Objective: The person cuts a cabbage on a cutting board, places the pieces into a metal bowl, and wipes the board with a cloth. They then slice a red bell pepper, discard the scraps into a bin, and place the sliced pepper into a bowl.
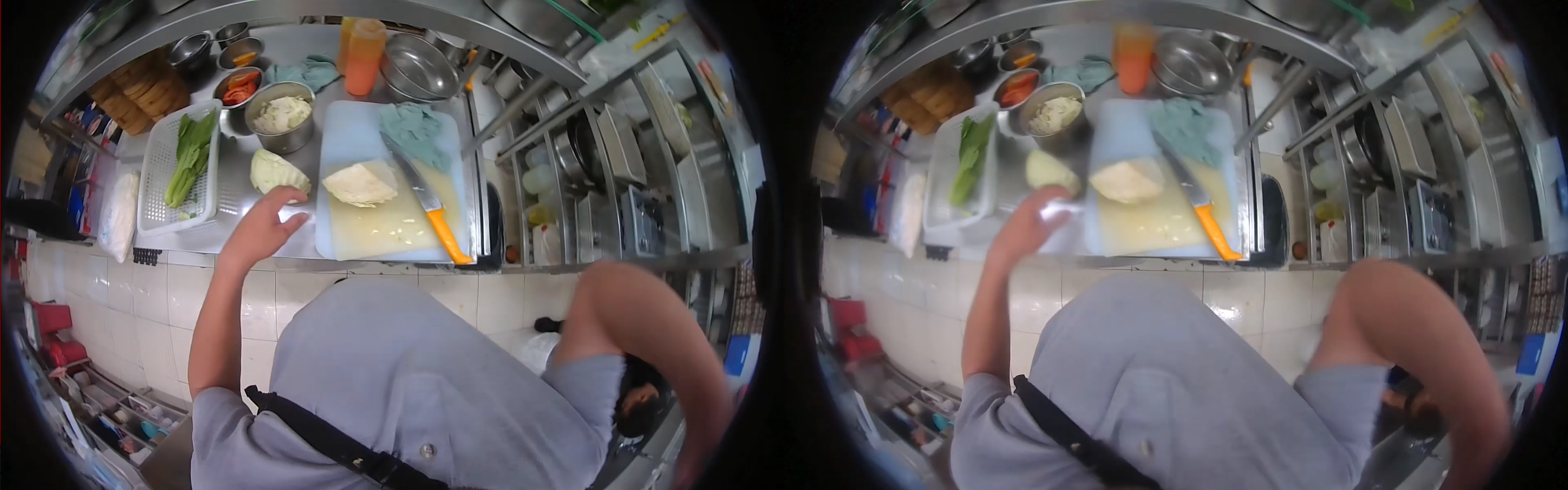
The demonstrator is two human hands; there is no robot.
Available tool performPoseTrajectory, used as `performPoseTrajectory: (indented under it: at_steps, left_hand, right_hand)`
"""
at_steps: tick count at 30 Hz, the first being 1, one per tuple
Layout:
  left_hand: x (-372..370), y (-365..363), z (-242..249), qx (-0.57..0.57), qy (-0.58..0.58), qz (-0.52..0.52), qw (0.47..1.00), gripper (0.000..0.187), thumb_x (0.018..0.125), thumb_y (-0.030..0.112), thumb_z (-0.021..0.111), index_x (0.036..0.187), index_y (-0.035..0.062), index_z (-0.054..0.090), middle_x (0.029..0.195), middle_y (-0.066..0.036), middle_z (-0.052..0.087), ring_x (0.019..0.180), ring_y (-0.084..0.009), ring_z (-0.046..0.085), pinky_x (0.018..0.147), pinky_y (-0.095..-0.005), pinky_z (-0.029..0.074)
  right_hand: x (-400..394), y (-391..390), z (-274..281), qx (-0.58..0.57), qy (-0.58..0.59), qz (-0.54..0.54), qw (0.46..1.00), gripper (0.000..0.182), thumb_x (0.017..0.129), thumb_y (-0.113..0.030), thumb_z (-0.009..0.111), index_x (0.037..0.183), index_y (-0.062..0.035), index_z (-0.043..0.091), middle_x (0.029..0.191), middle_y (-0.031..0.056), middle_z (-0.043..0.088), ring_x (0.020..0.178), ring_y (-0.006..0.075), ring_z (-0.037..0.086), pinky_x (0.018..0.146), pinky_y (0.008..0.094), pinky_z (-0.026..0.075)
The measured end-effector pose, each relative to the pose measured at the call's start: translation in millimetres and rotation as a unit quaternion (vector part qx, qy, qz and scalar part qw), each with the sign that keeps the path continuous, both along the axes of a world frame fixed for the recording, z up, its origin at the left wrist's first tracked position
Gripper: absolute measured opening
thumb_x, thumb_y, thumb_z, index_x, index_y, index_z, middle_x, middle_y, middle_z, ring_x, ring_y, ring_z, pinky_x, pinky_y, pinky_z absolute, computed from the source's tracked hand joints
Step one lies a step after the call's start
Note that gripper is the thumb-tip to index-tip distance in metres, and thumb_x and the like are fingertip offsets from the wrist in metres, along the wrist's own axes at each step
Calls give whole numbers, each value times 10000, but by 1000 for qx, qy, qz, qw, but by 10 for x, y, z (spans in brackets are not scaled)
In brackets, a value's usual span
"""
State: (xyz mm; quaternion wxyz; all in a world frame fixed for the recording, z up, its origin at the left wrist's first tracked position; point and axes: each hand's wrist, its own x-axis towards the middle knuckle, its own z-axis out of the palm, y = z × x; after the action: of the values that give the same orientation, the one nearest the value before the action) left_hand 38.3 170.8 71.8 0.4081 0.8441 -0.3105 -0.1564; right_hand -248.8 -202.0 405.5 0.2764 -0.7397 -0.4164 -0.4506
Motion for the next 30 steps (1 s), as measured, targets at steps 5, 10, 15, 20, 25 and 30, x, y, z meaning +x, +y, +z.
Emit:
performPoseTrajectory:
  at_steps: [5,10,15,20,25,30]
  left_hand:
    - [-4,-203,107,-12,-54,-4,998,318,957,166,717,1246,54,649,1307,-115,658,1124,-303,653,836,-359,547]
    - [-161,-306,121,43,-74,15,996,329,958,175,708,1257,52,649,1340,-127,649,1202,-339,636,911,-390,542]
    - [-288,-338,211,88,-44,36,994,340,951,177,710,1260,49,650,1334,-133,653,1189,-348,637,960,-397,527]
    - [-313,-296,152,105,-104,31,989,342,943,176,710,1255,50,649,1320,-139,659,1190,-369,634,974,-428,526]
    - [-307,-235,96,152,-79,34,985,344,940,179,706,1251,47,639,1282,-149,673,1192,-382,632,991,-438,521]
    - [-308,-121,-22,153,-81,37,984,341,936,176,702,1243,40,639,1269,-161,675,1186,-387,632,988,-443,520]
  right_hand:
    - [-401,268,-95,6,-72,-7,997,346,971,-171,507,1197,0,705,1179,149,703,1065,234,671,979,369,505]
    - [-468,174,-266,23,-77,-40,996,345,973,-176,513,1201,-1,703,1186,150,702,1069,237,671,980,369,505]
    - [-516,53,-388,35,-80,-43,995,344,975,-181,519,1205,-1,700,1193,151,701,1074,241,671,982,369,505]
    - [-538,-66,-446,49,-76,-48,995,343,978,-187,526,1209,-1,698,1199,152,699,1078,244,671,983,369,506]
    - [-601,-107,-426,52,-85,-46,994,343,980,-192,532,1213,-2,695,1206,154,698,1083,247,671,984,370,506]
    - [-602,-116,-436,49,-81,-52,994,342,982,-197,538,1217,-2,693,1213,155,697,1088,250,671,986,370,506]
